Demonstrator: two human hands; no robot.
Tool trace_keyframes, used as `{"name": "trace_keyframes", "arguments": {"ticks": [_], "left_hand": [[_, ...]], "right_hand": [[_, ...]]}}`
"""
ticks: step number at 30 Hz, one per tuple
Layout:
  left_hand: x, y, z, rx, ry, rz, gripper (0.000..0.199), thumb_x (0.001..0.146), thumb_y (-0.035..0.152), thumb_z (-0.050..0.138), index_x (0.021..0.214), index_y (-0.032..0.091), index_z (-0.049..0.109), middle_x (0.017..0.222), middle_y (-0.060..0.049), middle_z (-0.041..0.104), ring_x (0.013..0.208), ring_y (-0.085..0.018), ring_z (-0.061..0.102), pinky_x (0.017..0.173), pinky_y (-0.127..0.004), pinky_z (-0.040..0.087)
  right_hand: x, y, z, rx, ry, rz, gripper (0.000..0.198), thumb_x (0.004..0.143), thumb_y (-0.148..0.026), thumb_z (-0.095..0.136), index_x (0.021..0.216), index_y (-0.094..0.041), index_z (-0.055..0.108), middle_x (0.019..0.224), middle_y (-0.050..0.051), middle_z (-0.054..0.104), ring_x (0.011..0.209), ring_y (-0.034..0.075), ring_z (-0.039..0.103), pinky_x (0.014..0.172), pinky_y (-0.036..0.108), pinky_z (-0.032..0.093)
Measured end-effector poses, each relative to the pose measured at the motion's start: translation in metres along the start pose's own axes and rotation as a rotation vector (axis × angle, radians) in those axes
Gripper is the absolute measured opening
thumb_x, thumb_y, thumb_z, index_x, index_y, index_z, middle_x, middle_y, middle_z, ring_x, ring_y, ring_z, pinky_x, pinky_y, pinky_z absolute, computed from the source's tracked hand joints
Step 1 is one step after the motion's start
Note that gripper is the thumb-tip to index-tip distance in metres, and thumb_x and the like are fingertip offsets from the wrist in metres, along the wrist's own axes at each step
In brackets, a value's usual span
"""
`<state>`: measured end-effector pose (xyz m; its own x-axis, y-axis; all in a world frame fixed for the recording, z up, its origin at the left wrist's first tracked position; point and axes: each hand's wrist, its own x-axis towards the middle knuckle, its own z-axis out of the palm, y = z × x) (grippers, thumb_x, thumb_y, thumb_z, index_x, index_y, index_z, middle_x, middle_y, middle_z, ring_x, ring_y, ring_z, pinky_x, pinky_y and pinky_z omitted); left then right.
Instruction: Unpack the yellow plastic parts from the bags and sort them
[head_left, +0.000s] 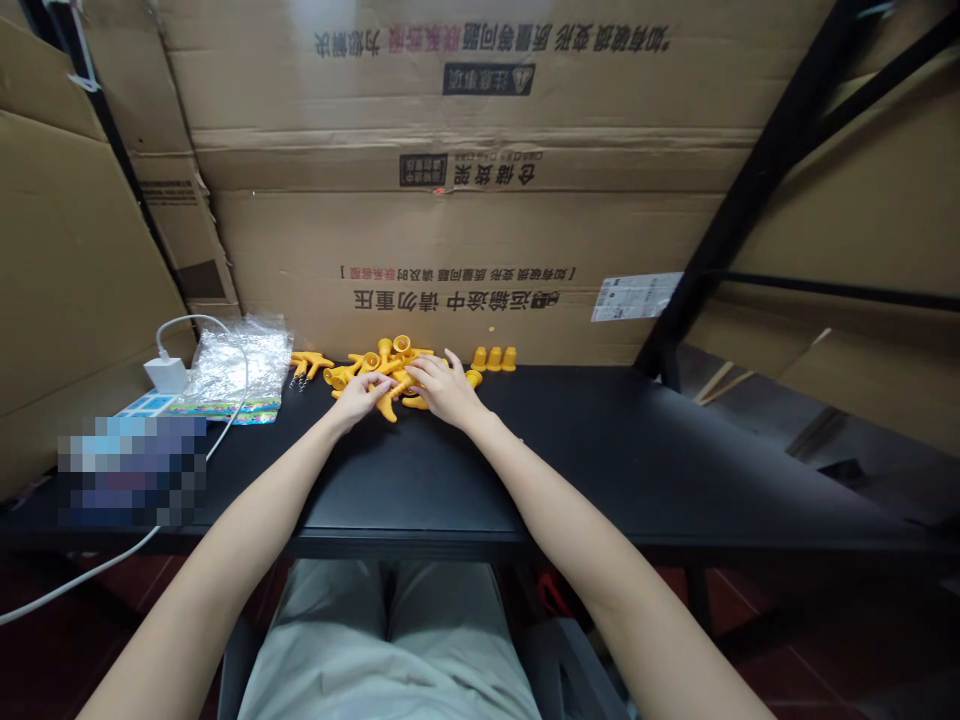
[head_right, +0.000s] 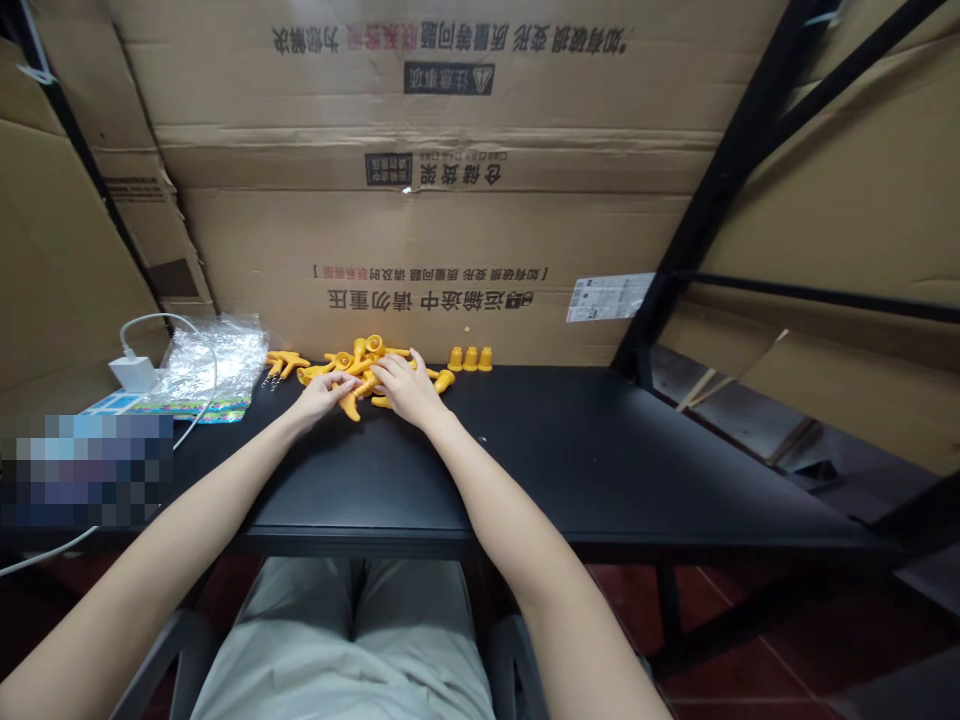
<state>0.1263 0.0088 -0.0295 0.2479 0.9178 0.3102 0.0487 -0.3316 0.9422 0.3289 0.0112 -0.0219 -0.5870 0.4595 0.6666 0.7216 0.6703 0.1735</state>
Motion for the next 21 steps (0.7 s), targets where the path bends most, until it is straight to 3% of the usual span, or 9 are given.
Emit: {"name": "trace_keyframes", "arguments": {"ticks": [5,11,15,21], "left_hand": [[-0.003,-0.003,0.001,0.120,-0.026,0.059,0.046,0.072,0.053,0.067,0.096,0.014,0.065,0.075,-0.006,0.069,0.073,-0.018,0.065,0.075,-0.033,0.052],[-0.007,0.000,0.001,0.606,0.073,0.352,0.054,0.076,0.021,0.065,0.128,0.020,0.052,0.128,-0.011,0.060,0.119,-0.023,0.055,0.103,-0.041,0.041],[-0.010,0.005,0.002,0.756,0.143,0.294,0.040,0.081,0.019,0.057,0.121,0.022,0.058,0.118,-0.007,0.067,0.105,-0.022,0.062,0.095,-0.038,0.046],[-0.013,0.010,0.004,0.874,0.182,0.250,0.036,0.079,0.021,0.058,0.115,0.024,0.062,0.105,-0.005,0.070,0.092,-0.021,0.065,0.083,-0.032,0.048]], "right_hand": [[-0.001,0.006,-0.002,0.035,-0.066,-0.022,0.026,0.090,-0.020,0.052,0.115,-0.022,0.059,0.115,0.012,0.065,0.118,0.027,0.052,0.106,0.059,0.025],[-0.004,0.008,-0.001,0.023,-0.065,0.024,0.017,0.091,-0.026,0.051,0.105,-0.018,0.058,0.098,0.012,0.066,0.099,0.026,0.057,0.102,0.053,0.032],[-0.003,0.005,-0.002,0.048,-0.057,0.047,0.021,0.092,-0.028,0.050,0.108,-0.017,0.058,0.099,0.013,0.066,0.097,0.026,0.057,0.099,0.048,0.034],[-0.002,0.000,-0.004,0.107,-0.097,0.073,0.029,0.095,-0.035,0.046,0.110,-0.015,0.059,0.105,0.014,0.065,0.099,0.026,0.056,0.092,0.042,0.038]]}}
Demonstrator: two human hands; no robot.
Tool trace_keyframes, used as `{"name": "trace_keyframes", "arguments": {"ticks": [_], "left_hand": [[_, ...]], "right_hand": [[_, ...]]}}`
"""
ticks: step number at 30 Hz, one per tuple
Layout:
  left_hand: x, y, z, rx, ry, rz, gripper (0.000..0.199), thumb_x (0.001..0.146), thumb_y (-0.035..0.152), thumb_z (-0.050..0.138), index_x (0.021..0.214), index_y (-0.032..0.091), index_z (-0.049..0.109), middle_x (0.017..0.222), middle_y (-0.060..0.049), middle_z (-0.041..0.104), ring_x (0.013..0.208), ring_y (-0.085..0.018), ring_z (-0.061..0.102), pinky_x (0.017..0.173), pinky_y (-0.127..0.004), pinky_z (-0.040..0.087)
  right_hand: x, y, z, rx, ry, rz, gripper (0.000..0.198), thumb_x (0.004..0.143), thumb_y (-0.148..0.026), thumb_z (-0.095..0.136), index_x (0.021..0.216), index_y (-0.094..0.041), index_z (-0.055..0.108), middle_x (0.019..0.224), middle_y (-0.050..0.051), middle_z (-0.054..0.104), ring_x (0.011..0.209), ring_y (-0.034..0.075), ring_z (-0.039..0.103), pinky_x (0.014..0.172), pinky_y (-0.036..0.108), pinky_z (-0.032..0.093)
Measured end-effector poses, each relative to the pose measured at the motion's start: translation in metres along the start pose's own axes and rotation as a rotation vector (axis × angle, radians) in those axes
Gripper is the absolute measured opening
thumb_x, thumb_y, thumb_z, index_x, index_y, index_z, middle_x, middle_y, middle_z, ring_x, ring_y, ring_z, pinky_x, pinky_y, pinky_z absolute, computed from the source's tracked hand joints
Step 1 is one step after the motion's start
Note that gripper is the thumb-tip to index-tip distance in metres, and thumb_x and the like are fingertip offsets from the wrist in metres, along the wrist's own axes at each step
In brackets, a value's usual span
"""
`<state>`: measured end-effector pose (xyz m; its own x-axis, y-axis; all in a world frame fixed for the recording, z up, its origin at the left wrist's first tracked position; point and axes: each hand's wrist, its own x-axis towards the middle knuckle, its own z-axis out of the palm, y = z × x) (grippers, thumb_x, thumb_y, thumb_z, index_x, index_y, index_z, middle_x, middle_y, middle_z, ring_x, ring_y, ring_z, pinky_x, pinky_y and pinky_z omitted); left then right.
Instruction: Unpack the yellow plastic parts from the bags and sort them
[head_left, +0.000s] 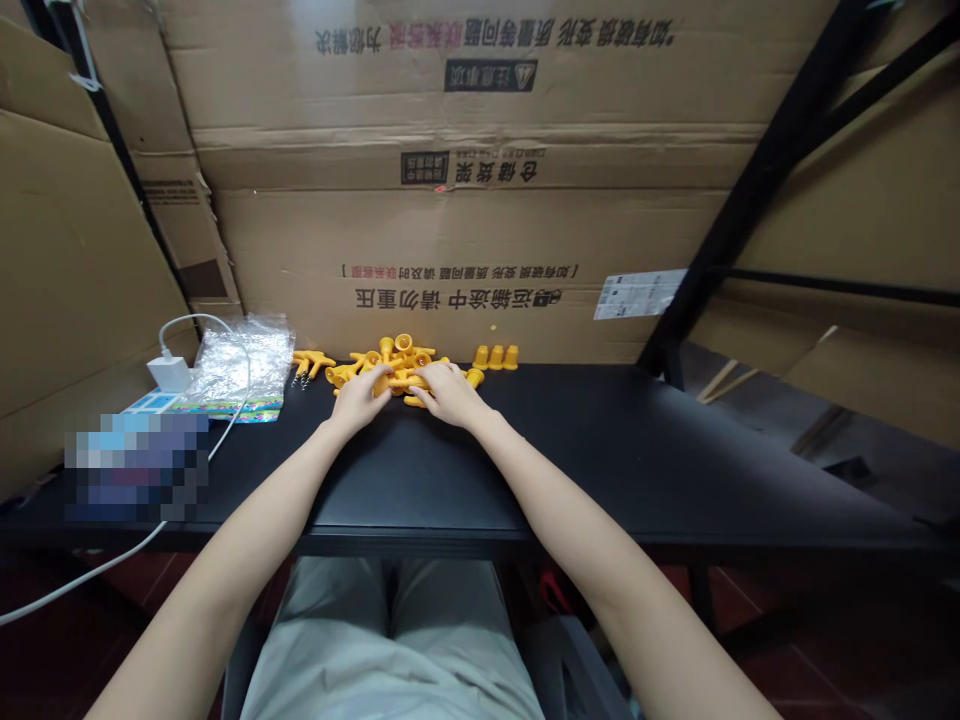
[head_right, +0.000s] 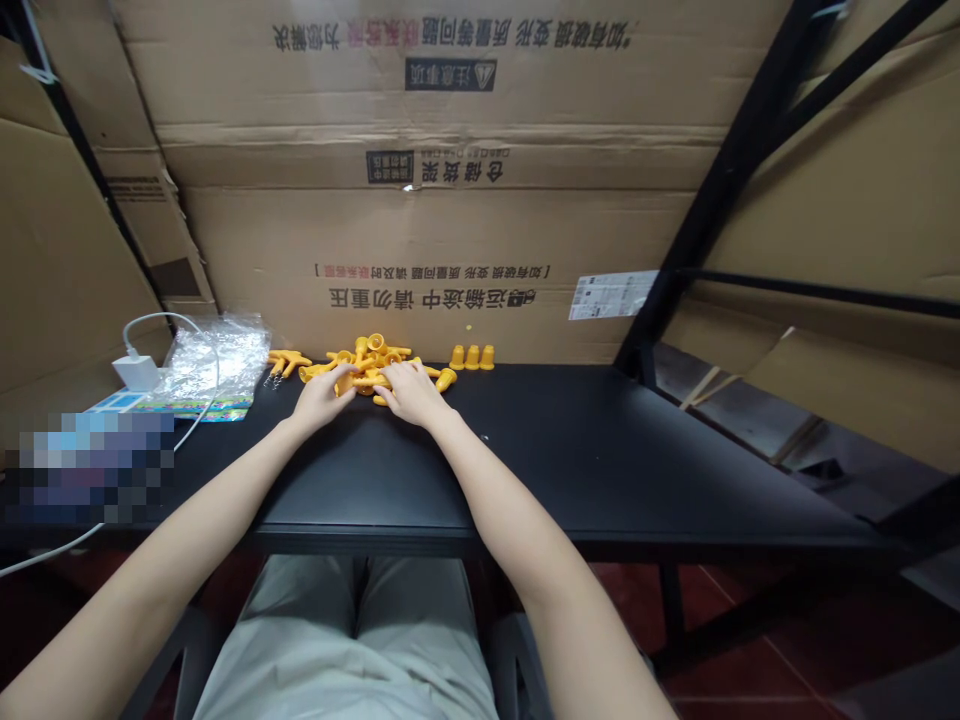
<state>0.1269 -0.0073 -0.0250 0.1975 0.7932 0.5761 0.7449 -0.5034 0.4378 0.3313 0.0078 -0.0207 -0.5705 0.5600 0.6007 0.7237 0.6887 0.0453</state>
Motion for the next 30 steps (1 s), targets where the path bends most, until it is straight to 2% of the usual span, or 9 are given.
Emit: {"name": "trace_keyframes", "arguments": {"ticks": [4,8,12,16,19,22,26,30], "left_hand": [[0.000,0.002,0.000,0.026,-0.015,-0.011,0.031,0.080,0.024,0.057,0.110,0.024,0.062,0.096,-0.004,0.070,0.083,-0.021,0.064,0.075,-0.030,0.047],[0.001,0.000,0.001,-0.031,-0.017,-0.046,0.025,0.078,0.025,0.057,0.102,0.022,0.061,0.077,0.000,0.064,0.070,-0.017,0.059,0.070,-0.028,0.046],[0.003,-0.002,0.005,-0.238,-0.067,-0.151,0.019,0.075,0.025,0.060,0.093,0.021,0.058,0.060,0.006,0.054,0.051,-0.011,0.050,0.058,-0.025,0.045],[0.004,0.000,0.007,-0.547,-0.180,-0.324,0.024,0.074,0.026,0.065,0.094,0.020,0.054,0.049,0.010,0.049,0.031,-0.006,0.039,0.038,-0.019,0.035],[0.005,0.003,0.006,-0.675,-0.208,-0.372,0.027,0.071,0.028,0.070,0.090,0.020,0.052,0.044,0.011,0.048,0.027,-0.006,0.040,0.034,-0.018,0.033],[0.006,0.006,0.005,-0.744,-0.214,-0.388,0.028,0.072,0.030,0.071,0.088,0.020,0.051,0.039,0.012,0.044,0.027,-0.006,0.038,0.036,-0.019,0.036],[0.005,0.008,0.004,-0.646,-0.184,-0.346,0.024,0.072,0.028,0.068,0.089,0.019,0.054,0.044,0.011,0.045,0.032,-0.006,0.039,0.042,-0.020,0.040],[0.001,0.010,0.003,-0.238,-0.057,-0.143,0.021,0.072,0.022,0.063,0.093,0.021,0.060,0.058,0.005,0.055,0.052,-0.012,0.053,0.058,-0.026,0.046]], "right_hand": [[0.001,0.001,-0.001,-0.001,-0.010,0.014,0.024,0.094,-0.033,0.048,0.106,-0.016,0.061,0.101,0.013,0.066,0.098,0.025,0.056,0.092,0.041,0.036],[0.004,0.001,-0.002,-0.032,0.022,0.009,0.020,0.092,-0.030,0.052,0.104,-0.017,0.061,0.099,0.012,0.066,0.097,0.026,0.055,0.091,0.042,0.034],[0.005,-0.001,-0.003,-0.089,0.040,-0.009,0.016,0.092,-0.028,0.053,0.102,-0.019,0.061,0.098,0.011,0.066,0.097,0.026,0.055,0.093,0.043,0.030],[0.005,-0.002,-0.005,-0.159,0.043,-0.028,0.012,0.091,-0.026,0.054,0.098,-0.019,0.062,0.099,0.011,0.066,0.100,0.027,0.054,0.097,0.045,0.027],[0.005,-0.003,-0.005,-0.199,0.056,-0.042,0.011,0.092,-0.021,0.051,0.095,-0.020,0.061,0.103,0.011,0.066,0.101,0.026,0.054,0.097,0.045,0.027],[0.006,-0.002,-0.004,-0.212,0.083,-0.041,0.015,0.092,-0.015,0.047,0.093,-0.019,0.061,0.107,0.011,0.065,0.101,0.025,0.054,0.097,0.044,0.027],[0.005,0.002,0.000,-0.177,0.074,-0.036,0.014,0.091,-0.013,0.046,0.094,-0.018,0.059,0.102,0.012,0.065,0.097,0.024,0.055,0.093,0.040,0.031],[0.001,0.009,0.006,-0.100,-0.008,-0.037,0.016,0.092,-0.021,0.050,0.105,-0.017,0.058,0.100,0.013,0.066,0.097,0.026,0.057,0.089,0.040,0.035]]}}
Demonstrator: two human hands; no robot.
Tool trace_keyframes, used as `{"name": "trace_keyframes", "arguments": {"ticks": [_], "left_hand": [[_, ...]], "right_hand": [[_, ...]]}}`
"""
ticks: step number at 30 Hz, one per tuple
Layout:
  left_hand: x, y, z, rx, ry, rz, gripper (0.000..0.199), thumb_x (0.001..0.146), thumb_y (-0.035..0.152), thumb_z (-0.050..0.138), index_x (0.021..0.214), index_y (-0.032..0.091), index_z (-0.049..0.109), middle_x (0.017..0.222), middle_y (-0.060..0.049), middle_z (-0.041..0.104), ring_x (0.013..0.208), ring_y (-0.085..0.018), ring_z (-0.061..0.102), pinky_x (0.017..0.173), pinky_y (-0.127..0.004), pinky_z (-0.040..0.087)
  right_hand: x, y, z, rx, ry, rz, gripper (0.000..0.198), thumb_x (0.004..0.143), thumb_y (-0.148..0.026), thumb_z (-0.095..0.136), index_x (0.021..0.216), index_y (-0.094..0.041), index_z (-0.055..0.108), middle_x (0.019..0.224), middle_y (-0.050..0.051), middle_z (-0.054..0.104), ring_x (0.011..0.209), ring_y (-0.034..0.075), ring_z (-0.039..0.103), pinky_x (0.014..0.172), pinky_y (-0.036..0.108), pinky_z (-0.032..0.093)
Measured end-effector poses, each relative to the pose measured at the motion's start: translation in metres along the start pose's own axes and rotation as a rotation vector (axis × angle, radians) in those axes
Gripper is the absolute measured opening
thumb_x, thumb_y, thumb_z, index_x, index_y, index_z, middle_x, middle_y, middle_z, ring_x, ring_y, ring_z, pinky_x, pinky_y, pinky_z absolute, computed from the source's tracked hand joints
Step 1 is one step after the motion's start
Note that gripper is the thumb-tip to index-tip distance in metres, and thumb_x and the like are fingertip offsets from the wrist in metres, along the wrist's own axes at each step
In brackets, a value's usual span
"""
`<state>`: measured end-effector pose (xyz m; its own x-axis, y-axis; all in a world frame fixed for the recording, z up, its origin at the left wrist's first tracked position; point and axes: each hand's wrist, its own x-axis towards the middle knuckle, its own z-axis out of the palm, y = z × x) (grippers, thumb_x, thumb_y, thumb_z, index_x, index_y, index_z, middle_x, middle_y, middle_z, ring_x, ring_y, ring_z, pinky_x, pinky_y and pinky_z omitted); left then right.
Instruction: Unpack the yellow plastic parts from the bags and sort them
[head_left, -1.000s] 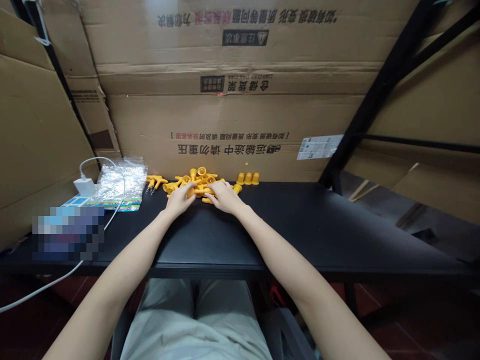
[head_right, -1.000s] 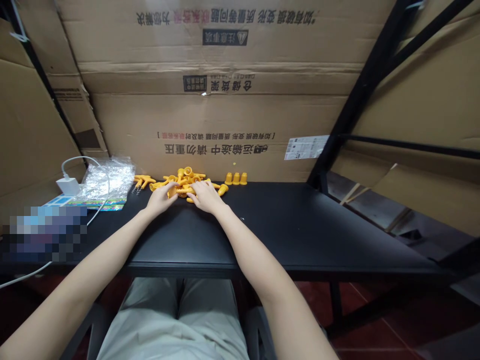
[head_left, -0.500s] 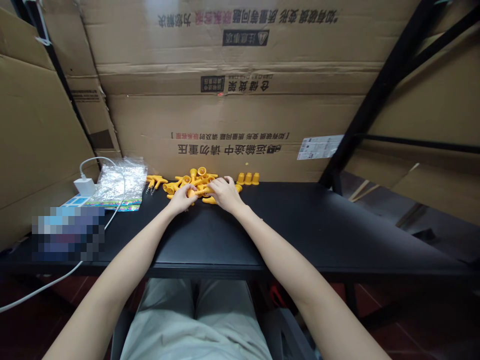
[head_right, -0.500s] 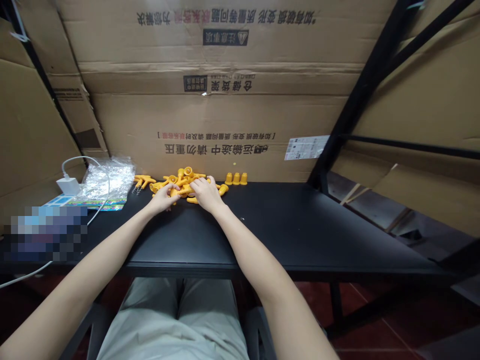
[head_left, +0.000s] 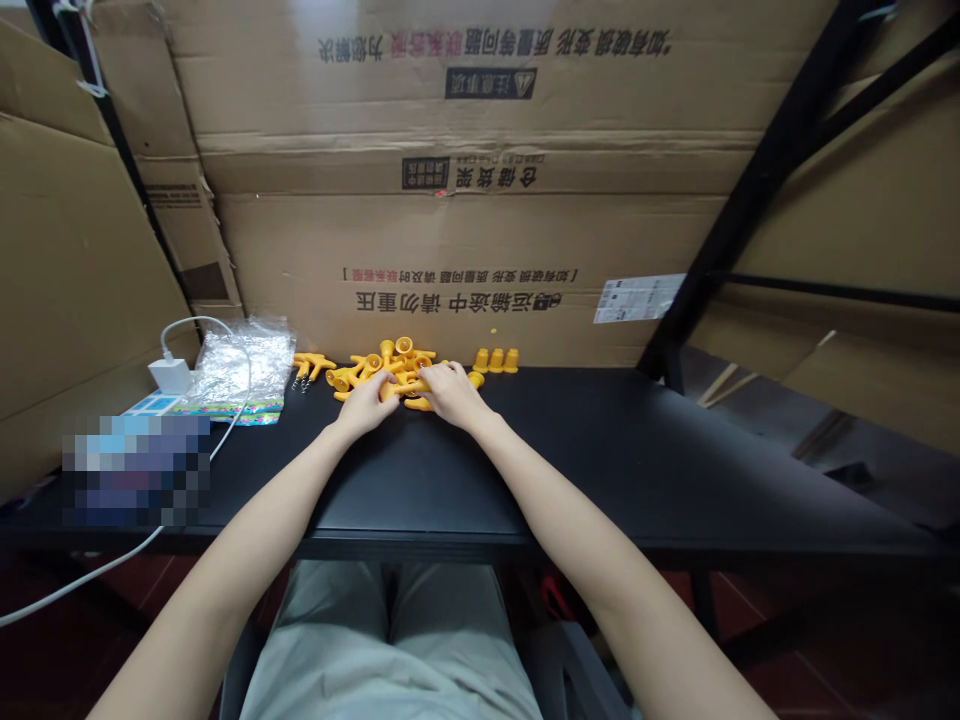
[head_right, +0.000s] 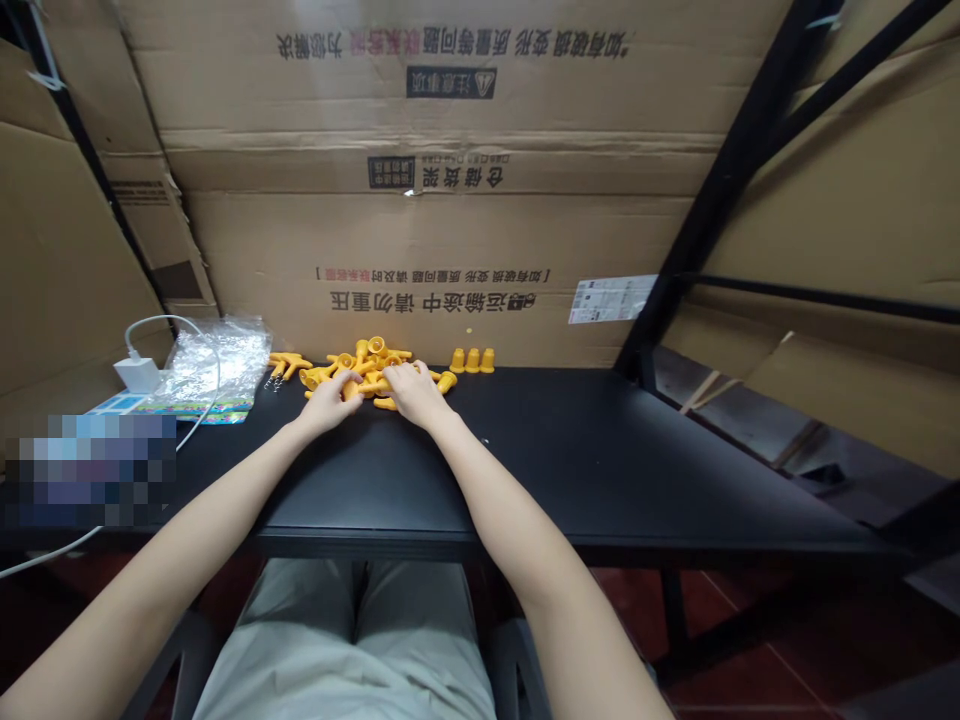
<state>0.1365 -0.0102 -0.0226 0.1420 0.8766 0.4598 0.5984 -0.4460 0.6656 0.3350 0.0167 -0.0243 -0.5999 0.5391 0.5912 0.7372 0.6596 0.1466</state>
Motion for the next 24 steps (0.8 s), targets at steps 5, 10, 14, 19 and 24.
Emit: {"name": "trace_keyframes", "arguments": {"ticks": [5,10,14,19,24], "left_hand": [[-0.003,0.001,-0.003,0.269,0.017,0.052,0.029,0.076,0.024,0.058,0.105,0.024,0.061,0.076,-0.004,0.065,0.073,-0.022,0.062,0.070,-0.033,0.047],[-0.001,-0.002,-0.001,0.202,-0.021,0.030,0.028,0.079,0.026,0.054,0.106,0.022,0.059,0.071,-0.002,0.062,0.066,-0.021,0.059,0.069,-0.033,0.046],[0.001,-0.007,0.004,0.055,-0.095,-0.036,0.027,0.079,0.028,0.053,0.104,0.020,0.058,0.064,0.001,0.060,0.062,-0.018,0.057,0.067,-0.030,0.045],[0.000,-0.003,0.002,0.206,-0.100,-0.032,0.033,0.081,0.034,0.053,0.109,0.019,0.061,0.068,-0.002,0.064,0.067,-0.021,0.059,0.069,-0.032,0.046],[-0.003,0.005,-0.004,0.343,-0.101,-0.045,0.037,0.085,0.037,0.052,0.116,0.021,0.064,0.081,-0.005,0.070,0.079,-0.021,0.064,0.076,-0.031,0.047]], "right_hand": [[-0.003,0.000,0.002,0.043,-0.055,-0.012,0.022,0.092,-0.021,0.051,0.113,-0.016,0.057,0.110,0.015,0.065,0.106,0.027,0.057,0.092,0.043,0.035],[0.001,-0.003,-0.003,-0.028,-0.011,0.030,0.012,0.090,-0.017,0.050,0.099,-0.017,0.059,0.097,0.012,0.067,0.096,0.026,0.057,0.090,0.041,0.033],[0.002,-0.004,-0.006,-0.102,0.060,0.047,0.017,0.088,-0.010,0.043,0.093,-0.018,0.057,0.093,0.011,0.067,0.091,0.025,0.055,0.089,0.039,0.030],[0.002,-0.001,-0.006,-0.085,0.075,0.061,0.019,0.084,-0.010,0.046,0.098,-0.018,0.057,0.097,0.011,0.066,0.094,0.026,0.054,0.094,0.040,0.029],[0.000,0.002,-0.007,-0.021,0.006,0.084,0.022,0.084,-0.011,0.049,0.105,-0.016,0.056,0.100,0.012,0.067,0.094,0.026,0.055,0.089,0.038,0.033]]}}
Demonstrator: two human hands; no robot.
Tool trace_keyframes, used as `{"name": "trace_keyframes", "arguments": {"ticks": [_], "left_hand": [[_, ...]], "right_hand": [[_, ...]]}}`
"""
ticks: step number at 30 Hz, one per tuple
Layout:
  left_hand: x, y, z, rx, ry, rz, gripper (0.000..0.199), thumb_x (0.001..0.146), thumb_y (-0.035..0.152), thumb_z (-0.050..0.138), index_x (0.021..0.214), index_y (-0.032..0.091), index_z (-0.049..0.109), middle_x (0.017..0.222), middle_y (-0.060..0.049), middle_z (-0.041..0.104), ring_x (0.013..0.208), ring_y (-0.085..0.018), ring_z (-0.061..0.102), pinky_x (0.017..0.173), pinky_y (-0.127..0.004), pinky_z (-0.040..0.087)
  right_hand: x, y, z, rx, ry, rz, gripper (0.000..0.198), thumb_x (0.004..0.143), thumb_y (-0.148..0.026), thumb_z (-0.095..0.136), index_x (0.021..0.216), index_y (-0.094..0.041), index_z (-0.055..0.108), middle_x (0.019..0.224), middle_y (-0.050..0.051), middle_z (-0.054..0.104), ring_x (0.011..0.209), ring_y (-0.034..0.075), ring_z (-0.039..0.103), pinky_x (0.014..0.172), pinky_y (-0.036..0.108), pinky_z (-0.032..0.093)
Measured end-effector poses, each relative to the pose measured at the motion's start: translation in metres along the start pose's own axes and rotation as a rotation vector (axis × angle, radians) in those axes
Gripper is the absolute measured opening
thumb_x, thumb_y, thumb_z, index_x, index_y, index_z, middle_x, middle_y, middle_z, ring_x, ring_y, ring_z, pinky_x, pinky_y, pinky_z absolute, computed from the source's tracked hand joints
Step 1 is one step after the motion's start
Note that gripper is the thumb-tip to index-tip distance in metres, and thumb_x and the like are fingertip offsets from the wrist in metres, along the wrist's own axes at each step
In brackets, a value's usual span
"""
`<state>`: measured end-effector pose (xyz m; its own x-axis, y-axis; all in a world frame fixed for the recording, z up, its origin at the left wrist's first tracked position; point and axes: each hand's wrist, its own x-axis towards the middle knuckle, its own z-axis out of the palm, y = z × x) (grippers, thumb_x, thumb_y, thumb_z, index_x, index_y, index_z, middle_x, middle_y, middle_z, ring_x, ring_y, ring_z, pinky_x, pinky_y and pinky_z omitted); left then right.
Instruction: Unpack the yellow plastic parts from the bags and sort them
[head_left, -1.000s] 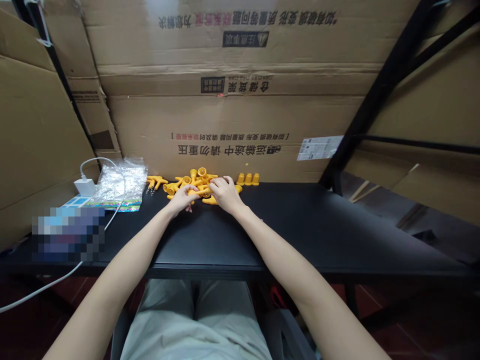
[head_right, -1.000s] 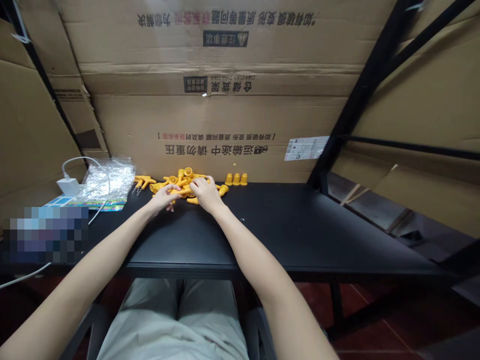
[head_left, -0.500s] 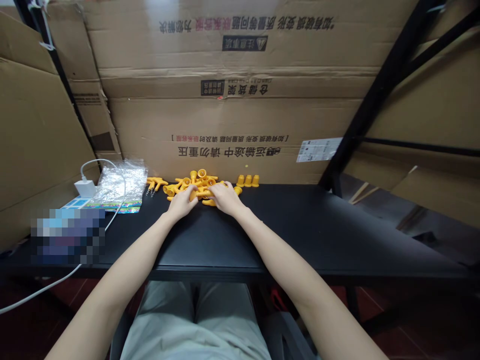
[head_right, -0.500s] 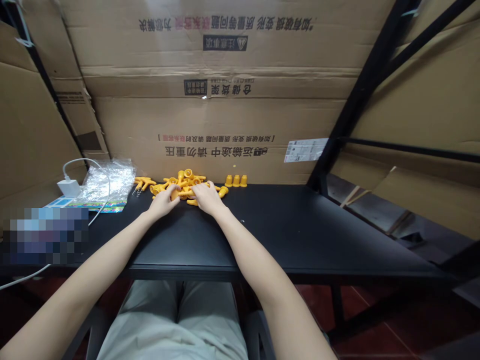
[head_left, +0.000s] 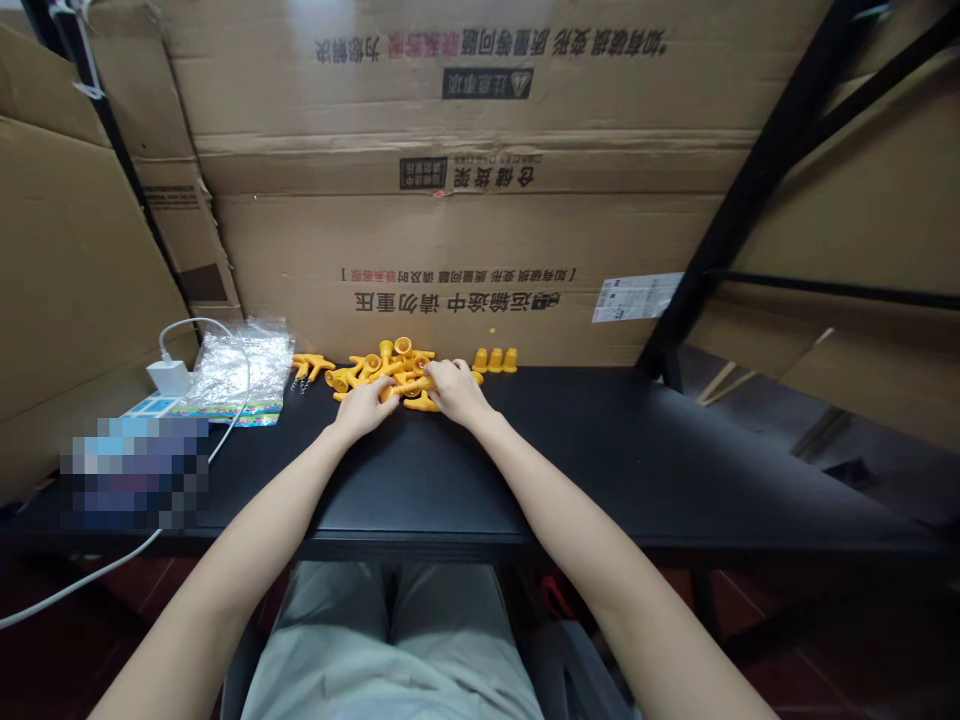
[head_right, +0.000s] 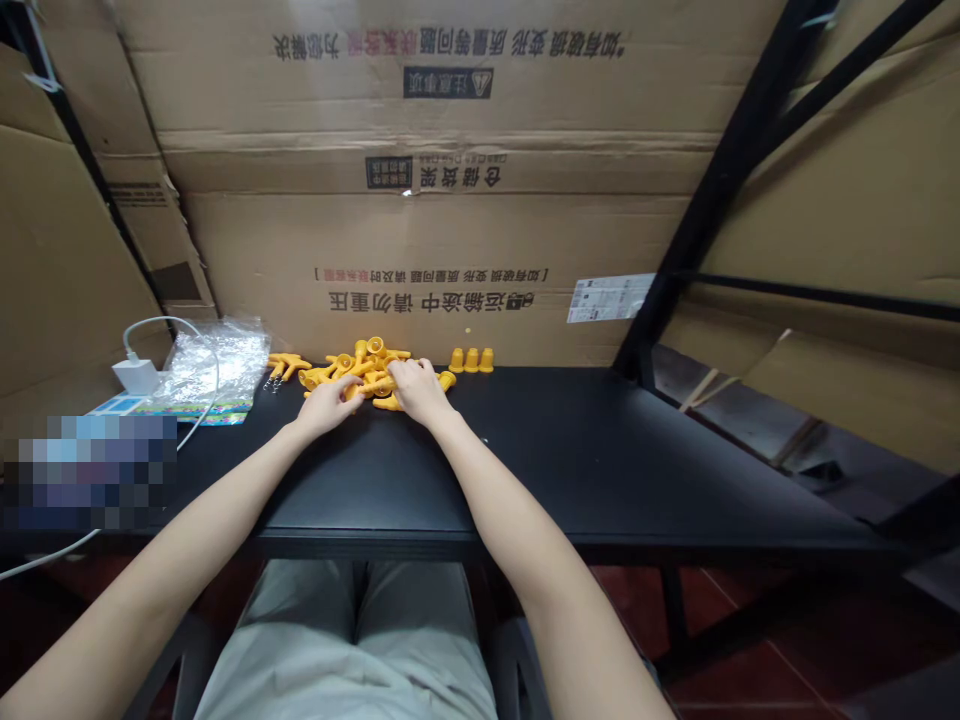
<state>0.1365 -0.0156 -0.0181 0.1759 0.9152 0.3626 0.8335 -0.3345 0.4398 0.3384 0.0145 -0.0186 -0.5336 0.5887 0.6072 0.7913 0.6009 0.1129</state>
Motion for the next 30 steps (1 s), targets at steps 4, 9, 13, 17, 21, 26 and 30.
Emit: {"name": "trace_keyframes", "arguments": {"ticks": [4,9,13,17,21,26,30], "left_hand": [[-0.0005,-0.0002,-0.0038,0.071,0.051,-0.032,0.039,0.086,0.034,0.053,0.121,0.024,0.065,0.091,-0.005,0.072,0.087,-0.021,0.066,0.082,-0.030,0.047],[-0.0006,-0.0008,-0.0063,0.114,0.088,-0.078,0.037,0.088,0.035,0.051,0.122,0.029,0.065,0.092,-0.005,0.072,0.089,-0.021,0.065,0.080,-0.030,0.048],[-0.0003,-0.0002,-0.0060,0.117,0.098,-0.078,0.036,0.088,0.034,0.051,0.122,0.029,0.065,0.091,-0.005,0.072,0.088,-0.021,0.065,0.080,-0.030,0.048],[0.0007,0.0001,-0.0045,0.109,0.112,-0.074,0.036,0.088,0.033,0.052,0.120,0.028,0.066,0.091,-0.005,0.072,0.087,-0.021,0.066,0.079,-0.029,0.049],[0.0008,0.0013,-0.0039,0.113,0.123,-0.081,0.036,0.086,0.032,0.054,0.119,0.026,0.066,0.093,-0.005,0.072,0.090,-0.022,0.066,0.080,-0.029,0.049],[0.0004,0.0029,-0.0051,0.134,0.119,-0.080,0.035,0.085,0.031,0.054,0.117,0.025,0.066,0.094,-0.005,0.072,0.090,-0.022,0.066,0.079,-0.029,0.049],[0.0003,0.0030,-0.0054,0.136,0.124,-0.068,0.034,0.085,0.029,0.053,0.116,0.025,0.066,0.092,-0.005,0.072,0.088,-0.021,0.066,0.080,-0.029,0.049]], "right_hand": [[-0.0020,-0.0031,-0.0024,0.049,-0.038,-0.040,0.022,0.091,-0.025,0.050,0.110,-0.015,0.056,0.108,0.014,0.066,0.099,0.026,0.056,0.088,0.038,0.035],[-0.0021,-0.0080,-0.0034,0.075,-0.036,-0.036,0.026,0.093,-0.026,0.048,0.115,-0.015,0.056,0.113,0.015,0.065,0.104,0.026,0.056,0.094,0.041,0.033],[0.0001,-0.0084,-0.0028,0.054,-0.004,-0.038,0.021,0.090,-0.021,0.051,0.109,-0.015,0.057,0.109,0.014,0.066,0.104,0.027,0.056,0.096,0.043,0.031],[0.0012,-0.0067,-0.0008,0.014,0.060,-0.049,0.019,0.088,-0.016,0.050,0.105,-0.017,0.057,0.109,0.013,0.066,0.103,0.027,0.056,0.097,0.045,0.029],[0.0015,-0.0055,0.0015,-0.027,0.090,-0.049,0.019,0.087,-0.014,0.049,0.104,-0.018,0.057,0.109,0.012,0.067,0.102,0.026,0.056,0.098,0.045,0.028],[0.0021,-0.0064,0.0016,-0.062,0.101,-0.057,0.017,0.090,-0.014,0.047,0.103,-0.018,0.057,0.107,0.012,0.067,0.100,0.025,0.056,0.097,0.043,0.028],[0.0026,-0.0088,-0.0006,-0.093,0.081,-0.052,0.016,0.091,-0.015,0.045,0.103,-0.017,0.057,0.105,0.012,0.067,0.098,0.025,0.056,0.092,0.041,0.029]]}}
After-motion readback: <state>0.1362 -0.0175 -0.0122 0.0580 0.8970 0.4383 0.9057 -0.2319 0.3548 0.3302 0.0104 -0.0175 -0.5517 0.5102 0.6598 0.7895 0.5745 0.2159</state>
